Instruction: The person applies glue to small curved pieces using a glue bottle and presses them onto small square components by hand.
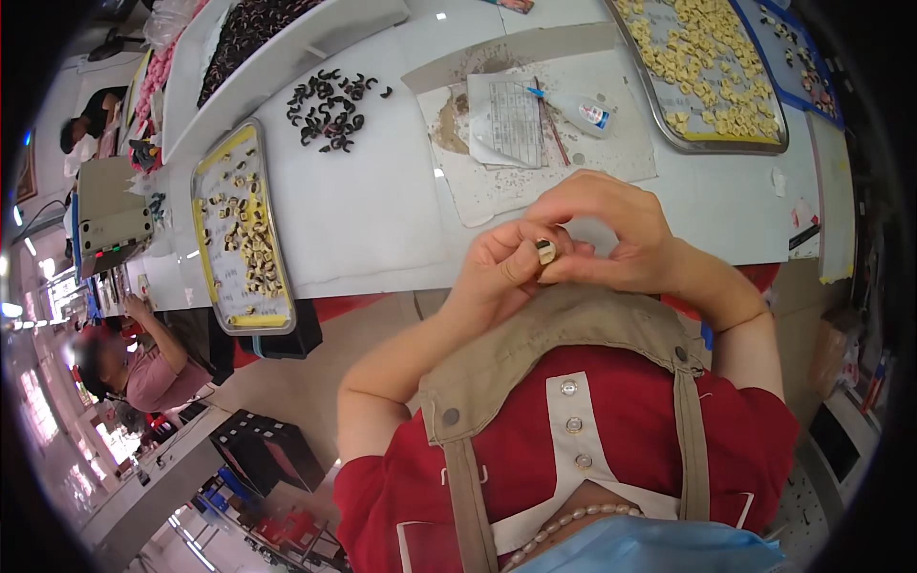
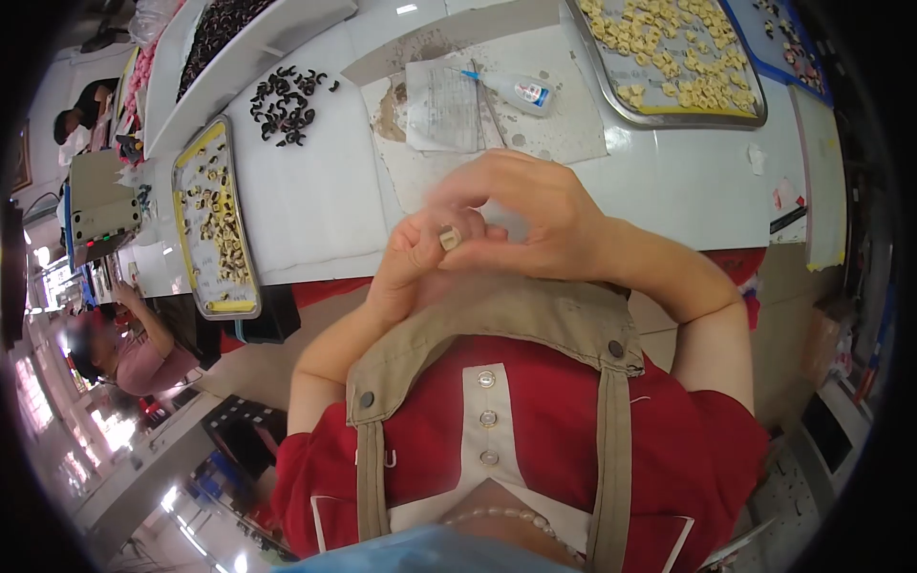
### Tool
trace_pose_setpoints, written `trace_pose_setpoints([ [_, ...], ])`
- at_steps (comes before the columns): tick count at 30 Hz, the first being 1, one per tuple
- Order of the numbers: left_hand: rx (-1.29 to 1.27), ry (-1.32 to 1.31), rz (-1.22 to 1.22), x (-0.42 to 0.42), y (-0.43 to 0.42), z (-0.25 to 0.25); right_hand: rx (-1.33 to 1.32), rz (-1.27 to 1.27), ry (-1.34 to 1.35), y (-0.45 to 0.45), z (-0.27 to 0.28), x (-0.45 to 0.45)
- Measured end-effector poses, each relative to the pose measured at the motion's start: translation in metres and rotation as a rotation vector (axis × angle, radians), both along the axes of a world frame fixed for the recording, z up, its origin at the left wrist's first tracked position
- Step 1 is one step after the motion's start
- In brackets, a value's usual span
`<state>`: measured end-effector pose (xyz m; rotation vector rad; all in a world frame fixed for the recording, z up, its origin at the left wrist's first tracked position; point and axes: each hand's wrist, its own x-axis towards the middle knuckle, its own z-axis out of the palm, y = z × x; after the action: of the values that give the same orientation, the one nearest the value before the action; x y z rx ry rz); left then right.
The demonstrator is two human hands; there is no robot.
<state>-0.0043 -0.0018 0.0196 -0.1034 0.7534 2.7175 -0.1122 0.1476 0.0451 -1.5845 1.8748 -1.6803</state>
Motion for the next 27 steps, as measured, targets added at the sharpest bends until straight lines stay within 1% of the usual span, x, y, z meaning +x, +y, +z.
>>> trace_pose_setpoints([
  [2,0.101,0.036,0.007,-0.002,-0.002,-0.009,-0.062,-0.111,-0.113,-0.002,-0.006,0.007],
  [3,0.155,0.049,0.009,-0.002,-0.003,-0.012,-0.072,-0.101,-0.032,-0.003,-0.009,0.006],
  [5,0.116,-0.01,0.007,-0.002,-0.004,-0.008,-0.088,-0.086,0.127,-0.004,-0.015,0.004],
  [9,0.105,-0.075,0.026,-0.001,-0.003,-0.006,-0.08,-0.089,0.111,-0.006,-0.015,0.005],
  [20,0.083,-0.142,0.037,-0.005,0.002,-0.002,-0.059,-0.145,0.13,-0.002,-0.018,0.006],
  [23,0.083,-0.168,0.04,-0.005,0.002,-0.001,-0.104,-0.234,0.097,-0.009,-0.016,0.009],
  [27,0.097,-0.183,0.053,-0.002,0.0,-0.004,-0.101,-0.258,0.108,-0.014,-0.021,0.012],
])
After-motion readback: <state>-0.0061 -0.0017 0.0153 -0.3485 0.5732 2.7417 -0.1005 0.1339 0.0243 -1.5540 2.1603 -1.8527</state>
